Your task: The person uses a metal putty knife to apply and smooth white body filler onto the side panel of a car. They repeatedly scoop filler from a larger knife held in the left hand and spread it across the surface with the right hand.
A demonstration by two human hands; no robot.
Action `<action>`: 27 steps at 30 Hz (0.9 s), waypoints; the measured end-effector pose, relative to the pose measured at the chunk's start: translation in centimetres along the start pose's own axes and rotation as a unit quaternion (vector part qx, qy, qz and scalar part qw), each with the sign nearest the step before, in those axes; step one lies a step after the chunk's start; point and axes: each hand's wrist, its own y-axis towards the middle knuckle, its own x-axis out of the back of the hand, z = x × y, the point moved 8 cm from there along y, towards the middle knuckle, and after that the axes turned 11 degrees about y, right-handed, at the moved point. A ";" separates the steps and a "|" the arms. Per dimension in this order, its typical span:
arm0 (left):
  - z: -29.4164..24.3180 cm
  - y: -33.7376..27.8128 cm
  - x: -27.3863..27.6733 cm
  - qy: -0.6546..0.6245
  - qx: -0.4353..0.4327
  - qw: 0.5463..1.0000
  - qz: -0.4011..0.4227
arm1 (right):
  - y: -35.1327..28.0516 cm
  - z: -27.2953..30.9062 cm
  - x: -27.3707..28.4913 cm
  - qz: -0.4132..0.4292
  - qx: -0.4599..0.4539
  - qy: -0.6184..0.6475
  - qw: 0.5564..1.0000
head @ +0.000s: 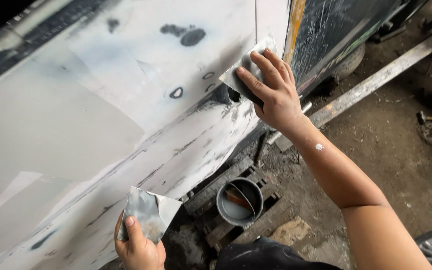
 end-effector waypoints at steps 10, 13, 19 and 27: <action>0.0 0.5 -1.0 0.022 0.042 0.999 -0.026 | 12.2 -1.3 4.5 -0.108 0.109 -0.083 0.985; 0.4 1.1 -0.8 0.034 0.048 0.998 -0.035 | 14.0 -1.7 4.0 -0.096 0.124 -0.089 0.984; 0.3 1.3 -0.6 0.031 0.047 0.998 -0.034 | 12.7 -1.6 2.5 -0.091 0.100 -0.088 0.987; 0.7 1.8 -0.4 0.045 0.060 0.996 -0.049 | 13.1 -1.8 4.5 -0.103 0.068 -0.078 0.989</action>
